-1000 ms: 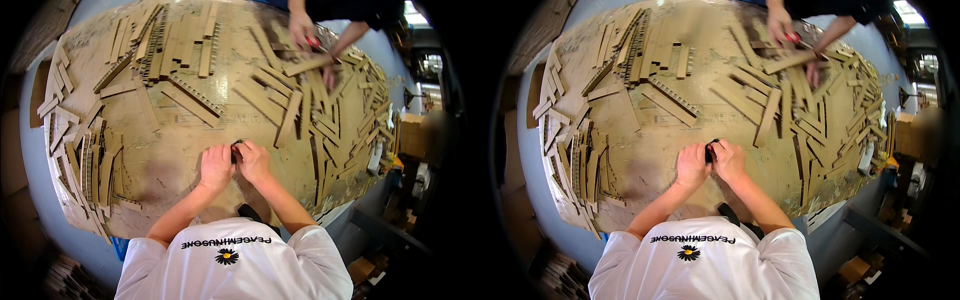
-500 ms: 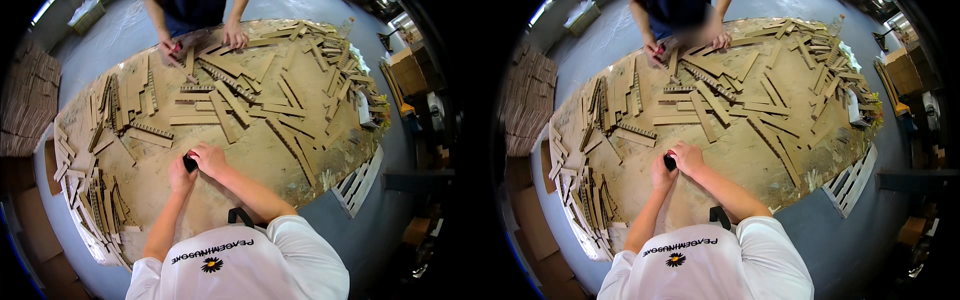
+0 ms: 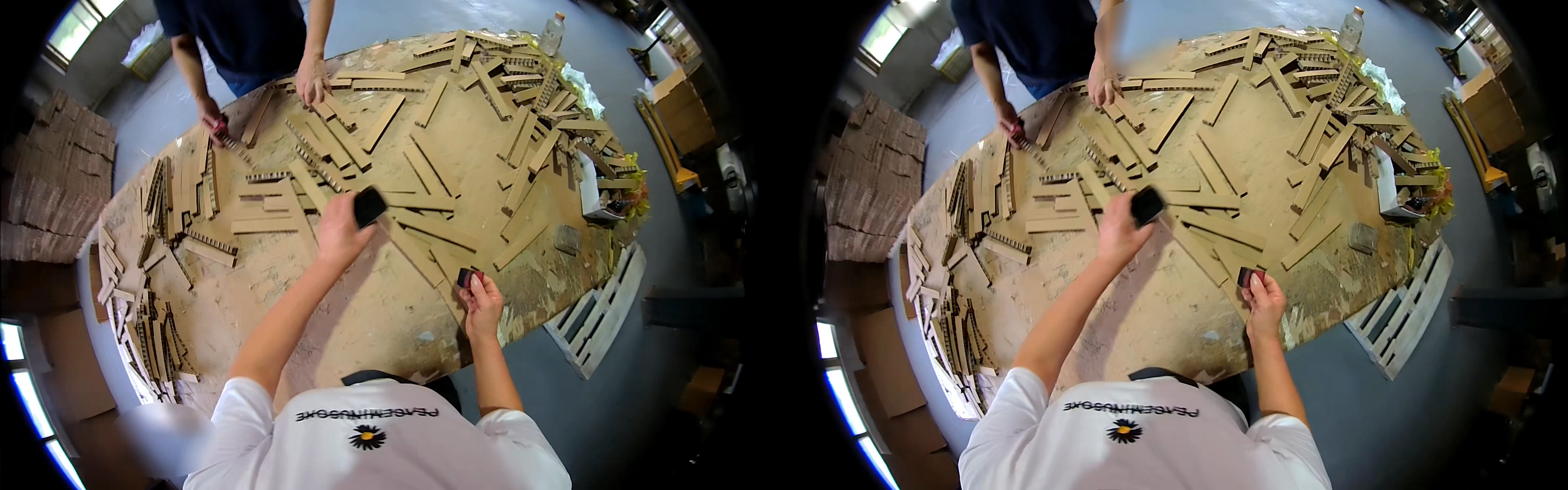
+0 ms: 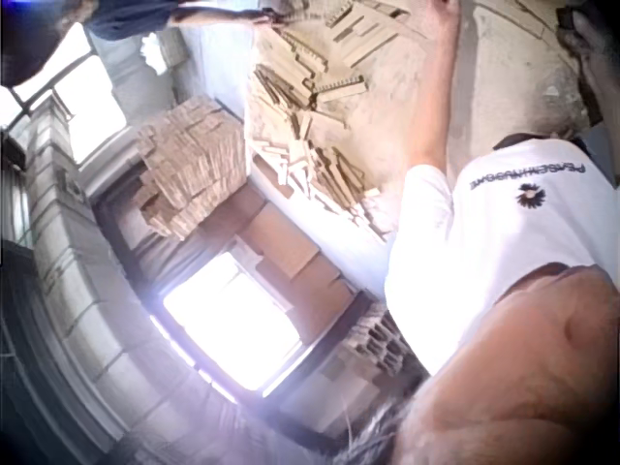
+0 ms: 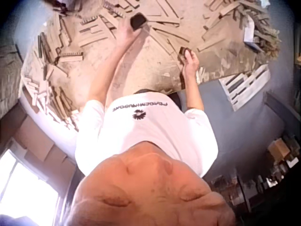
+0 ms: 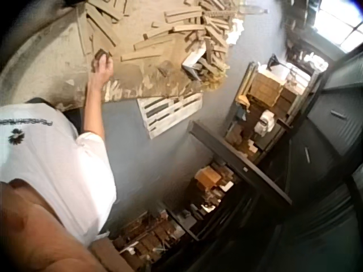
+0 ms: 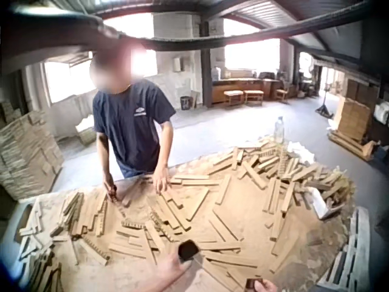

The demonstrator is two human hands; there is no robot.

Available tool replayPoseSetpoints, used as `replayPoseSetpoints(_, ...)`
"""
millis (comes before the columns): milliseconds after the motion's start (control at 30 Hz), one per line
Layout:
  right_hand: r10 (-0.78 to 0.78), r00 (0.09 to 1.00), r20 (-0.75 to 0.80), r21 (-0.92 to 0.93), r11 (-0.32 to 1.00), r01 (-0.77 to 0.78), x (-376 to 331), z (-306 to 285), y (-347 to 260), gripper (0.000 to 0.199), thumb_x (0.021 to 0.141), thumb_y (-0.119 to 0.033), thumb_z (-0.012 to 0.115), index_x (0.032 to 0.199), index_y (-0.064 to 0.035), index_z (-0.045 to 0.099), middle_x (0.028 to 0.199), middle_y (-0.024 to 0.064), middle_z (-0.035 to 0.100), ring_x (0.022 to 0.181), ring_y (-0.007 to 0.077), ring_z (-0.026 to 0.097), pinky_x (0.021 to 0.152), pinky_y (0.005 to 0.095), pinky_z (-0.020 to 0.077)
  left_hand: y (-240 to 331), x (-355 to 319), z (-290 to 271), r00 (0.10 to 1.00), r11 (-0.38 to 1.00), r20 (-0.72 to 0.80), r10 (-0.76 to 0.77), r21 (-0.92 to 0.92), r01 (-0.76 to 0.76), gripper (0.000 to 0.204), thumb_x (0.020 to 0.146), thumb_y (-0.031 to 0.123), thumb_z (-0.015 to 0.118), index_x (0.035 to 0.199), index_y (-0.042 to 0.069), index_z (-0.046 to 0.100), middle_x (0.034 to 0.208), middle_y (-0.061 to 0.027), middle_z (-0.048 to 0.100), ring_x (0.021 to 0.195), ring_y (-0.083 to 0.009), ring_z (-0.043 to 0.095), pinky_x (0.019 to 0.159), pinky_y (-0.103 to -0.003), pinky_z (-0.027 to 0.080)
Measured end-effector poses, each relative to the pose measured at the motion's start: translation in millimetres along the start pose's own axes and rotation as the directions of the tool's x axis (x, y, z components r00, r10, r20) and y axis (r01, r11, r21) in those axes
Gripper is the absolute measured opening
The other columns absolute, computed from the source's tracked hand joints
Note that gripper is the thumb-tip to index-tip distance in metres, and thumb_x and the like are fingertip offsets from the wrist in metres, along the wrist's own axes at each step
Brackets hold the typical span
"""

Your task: The person repeatedly picks up small wooden pieces from a large pile on a workbench and smooths their edges with a red sanding block. The person handles the pieces one at a time, rubbing the block along the edges and then placing them back on the table.

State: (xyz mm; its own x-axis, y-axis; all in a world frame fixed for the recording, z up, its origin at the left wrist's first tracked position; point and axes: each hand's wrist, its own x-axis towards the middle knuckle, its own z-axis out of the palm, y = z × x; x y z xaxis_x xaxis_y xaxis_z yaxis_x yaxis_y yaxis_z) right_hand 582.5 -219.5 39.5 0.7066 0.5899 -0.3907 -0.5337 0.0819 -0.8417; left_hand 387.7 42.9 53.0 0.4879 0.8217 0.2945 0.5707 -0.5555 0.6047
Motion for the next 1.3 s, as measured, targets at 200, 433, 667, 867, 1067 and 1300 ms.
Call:
replayPoseSetpoints(200,0.030,0.990,0.141,-0.159,0.987,-0.008,8.9,-65.1,-35.8,0.019,0.102,-0.019,0.066,0.103,-0.0004,0.070,0.086,0.0020,0.068,0.072,0.0092,0.058,0.066,0.0245,0.0447,83.6,169.6,152.8,0.999,0.997,0.047,-0.012,0.074,0.009,0.062,0.075,0.027,0.085,0.126,0.006,0.057,0.117,-0.0195,0.058,0.112,-0.0405,0.062,0.092,-0.048,0.055)
replayPoseSetpoints(433,0.121,0.993,0.013,-0.154,0.981,-0.117,6.5,-124.3,-52.6,0.011,0.097,-0.009,0.073,0.105,-0.0015,0.072,0.090,-0.0009,0.067,0.081,0.0088,0.059,0.076,0.0247,0.0488,99.8,224.3,243.2,0.997,0.965,-0.067,0.048,0.259,-0.029,0.097,0.074,0.043,0.091,0.149,0.002,0.045,0.145,-0.0195,0.053,0.132,-0.0380,0.052,0.106,-0.050,0.045)
replayPoseSetpoints(667,-0.270,0.961,-0.054,-0.299,0.923,0.243,108.2,-120.5,-67.4,0.012,0.099,-0.009,0.068,0.108,-0.0016,0.071,0.102,0.0014,0.069,0.092,0.0097,0.061,0.084,0.0263,0.0489,118.2,79.6,172.4,0.873,0.882,0.487,0.032,0.397,-0.254,0.086,0.084,0.063,0.074,0.149,0.012,0.050,0.152,-0.0152,0.049,0.149,-0.0427,0.034,0.118,-0.068,0.028)
replayPoseSetpoints(867,-0.057,0.983,0.175,0.011,0.998,0.056,81.7,-55.7,-21.4,0.022,0.098,-0.011,0.071,0.116,0.0014,0.073,0.102,0.0050,0.074,0.090,0.0109,0.066,0.082,0.0255,0.0514,39.1,1.8,110.5,0.802,0.855,0.558,0.211,0.293,-0.429,0.082,0.087,0.060,0.072,0.153,0.016,0.051,0.165,-0.0112,0.039,0.157,-0.0433,0.024,0.123,-0.067,0.024)
replayPoseSetpoints(1067,0.081,0.934,0.347,0.052,0.993,-0.105,19.5,9.6,32.5,0.023,0.099,-0.010,0.072,0.118,0.0024,0.072,0.106,0.0068,0.076,0.091,0.0124,0.069,0.085,0.0263,0.0528,-43.8,-39.0,21.0,0.841,0.781,0.527,0.122,0.472,-0.409,0.071,0.094,0.056,0.066,0.153,0.020,0.050,0.164,-0.0099,0.042,0.154,-0.0389,0.031,0.124,-0.060,0.028)
replayPoseSetpoints(1300,0.032,0.942,0.333,-0.110,0.994,0.005,-7.3,-10.5,4.3,0.020,0.101,-0.012,0.070,0.119,-0.0007,0.071,0.109,0.0064,0.075,0.096,0.0132,0.070,0.086,0.0276,0.0563,0.1,-155.3,-32.7,0.834,0.848,0.537,0.123,0.380,-0.370,0.070,0.095,0.047,0.067,0.152,0.011,0.050,0.162,-0.0111,0.044,0.152,-0.0361,0.036,0.125,-0.056,0.025)
